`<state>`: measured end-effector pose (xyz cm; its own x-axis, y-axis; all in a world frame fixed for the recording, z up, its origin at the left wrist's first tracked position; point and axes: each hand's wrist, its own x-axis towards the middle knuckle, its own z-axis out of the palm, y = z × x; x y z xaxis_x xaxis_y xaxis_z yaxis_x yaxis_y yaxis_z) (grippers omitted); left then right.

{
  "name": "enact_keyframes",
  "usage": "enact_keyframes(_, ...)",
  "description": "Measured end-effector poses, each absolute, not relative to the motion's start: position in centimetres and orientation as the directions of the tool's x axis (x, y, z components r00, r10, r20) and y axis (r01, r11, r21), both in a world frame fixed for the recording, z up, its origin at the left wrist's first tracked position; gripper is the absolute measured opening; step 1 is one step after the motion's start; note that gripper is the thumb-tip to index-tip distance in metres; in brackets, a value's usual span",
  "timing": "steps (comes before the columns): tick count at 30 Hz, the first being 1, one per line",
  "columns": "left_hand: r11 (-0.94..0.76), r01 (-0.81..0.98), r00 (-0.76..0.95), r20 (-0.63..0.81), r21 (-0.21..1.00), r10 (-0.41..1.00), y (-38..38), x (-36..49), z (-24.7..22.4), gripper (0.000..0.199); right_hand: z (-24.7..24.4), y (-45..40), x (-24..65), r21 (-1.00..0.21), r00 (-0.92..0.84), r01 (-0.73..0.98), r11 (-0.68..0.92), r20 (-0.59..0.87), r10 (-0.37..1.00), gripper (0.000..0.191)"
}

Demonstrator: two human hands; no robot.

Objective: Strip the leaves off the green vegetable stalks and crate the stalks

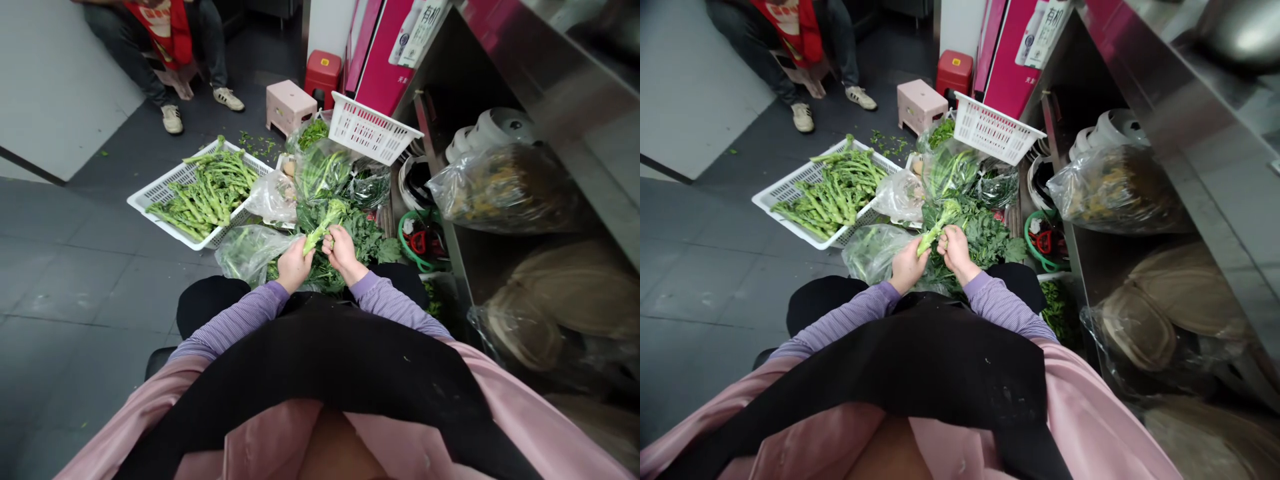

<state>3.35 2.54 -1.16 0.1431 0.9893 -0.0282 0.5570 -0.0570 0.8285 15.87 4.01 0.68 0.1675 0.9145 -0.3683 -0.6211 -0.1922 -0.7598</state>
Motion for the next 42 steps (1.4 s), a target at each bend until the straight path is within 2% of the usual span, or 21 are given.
enact_keyframes(2, 0.172, 0.266, 0.184, -0.225, 0.948, 0.957, 2.7, 3.4, -0.8, 0.020, 0.8, 4.4, 16.5, -0.659, 0.054, -0.700, -0.276, -0.433, 0.900, 0.023)
enact_keyframes(3, 0.305, 0.094, 0.262, -0.319, 0.948, 0.911, 2.8, 3.4, -0.6, 0.019, 0.8, 4.6, 17.0, -0.617, 0.010, -0.722, -0.313, -0.462, 0.887, 0.024)
enact_keyframes(4, 0.429, -0.058, 0.365, -0.381, 0.902, 0.850, 2.9, 3.2, -0.3, 0.021, 0.9, 4.8, 17.4, -0.593, -0.013, -0.731, -0.338, -0.483, 0.875, 0.024)
enact_keyframes(6, 0.616, -0.246, 0.569, -0.403, 0.749, 0.717, 3.0, 2.7, 0.1, 0.025, 1.0, 5.2, 18.4, -0.609, 0.007, -0.718, -0.336, -0.490, 0.872, 0.023)
enact_keyframes(10, 0.836, -0.263, 0.828, -0.331, 0.482, 0.452, 2.8, 1.5, 0.6, 0.027, 2.0, 5.4, 19.4, -0.723, 0.014, -0.645, -0.248, -0.336, 0.942, 0.025)
enact_keyframes(13, 0.887, -0.264, 0.893, -0.251, 0.379, 0.374, 2.6, 1.0, 0.5, 0.030, 3.0, 4.9, 19.0, -0.765, 0.045, -0.626, -0.153, -0.231, 0.972, 0.032)
enact_keyframes(17, 0.878, -0.291, 0.900, -0.202, 0.379, 0.386, 2.5, 1.2, 0.0, 0.030, 3.6, 4.1, 18.3, -0.750, 0.025, -0.645, -0.146, -0.211, 0.977, 0.033)
enact_keyframes(21, 0.804, -0.270, 0.869, -0.225, 0.531, 0.440, 1.8, 1.5, -0.5, 0.031, 3.6, 3.8, 18.8, -0.700, -0.015, -0.680, -0.218, -0.284, 0.959, 0.023)
enact_keyframes(24, 0.673, -0.262, 0.796, -0.240, 0.691, 0.556, 1.3, 0.9, -0.4, 0.033, 3.8, 3.9, 19.7, -0.589, -0.178, -0.699, -0.406, -0.406, 0.896, 0.012)
enact_keyframes(26, 0.580, -0.227, 0.747, -0.242, 0.783, 0.619, 1.0, 0.1, 0.1, 0.036, 3.8, 3.8, 19.8, -0.502, -0.323, -0.668, -0.550, -0.471, 0.821, 0.014)
enact_keyframes(29, 0.476, -0.116, 0.735, -0.248, 0.872, 0.631, 0.6, -1.4, 1.3, 0.041, 2.9, 3.0, 18.4, -0.387, -0.540, -0.448, -0.806, -0.601, 0.589, 0.018)
enact_keyframes(31, 0.429, -0.078, 0.693, -0.261, 0.900, 0.672, 1.0, -2.2, 1.8, 0.041, 1.8, 2.7, 16.9, -0.360, -0.585, -0.303, -0.883, -0.661, 0.470, 0.018)
enact_keyframes(33, 0.408, -0.087, 0.515, -0.310, 0.909, 0.799, 2.6, -3.4, 1.7, 0.037, 1.0, 3.1, 15.9, -0.414, -0.510, -0.322, -0.851, -0.682, 0.524, 0.018)
enact_keyframes(35, 0.415, -0.073, 0.183, -0.397, 0.907, 0.900, 5.9, -5.4, 1.1, 0.031, 0.9, 4.1, 16.1, -0.515, -0.342, -0.417, -0.749, -0.675, 0.654, 0.019)
enact_keyframes(38, 0.506, 0.151, -0.309, -0.445, 0.849, 0.840, 13.3, -10.2, -0.1, 0.027, 2.5, 5.7, 18.9, -0.677, -0.056, -0.467, -0.569, -0.620, 0.783, 0.022)
enact_keyframes(40, 0.577, 0.392, -0.446, -0.400, 0.717, 0.800, 18.2, -13.4, -1.3, 0.028, 4.0, 5.7, 22.1, -0.800, 0.133, -0.417, -0.431, -0.523, 0.842, 0.022)
enact_keyframes(42, 0.596, 0.457, -0.462, -0.396, 0.660, 0.794, 21.5, -14.7, -3.3, 0.025, 4.7, 4.3, 25.9, -0.915, 0.362, -0.253, -0.316, -0.392, 0.846, 0.019)
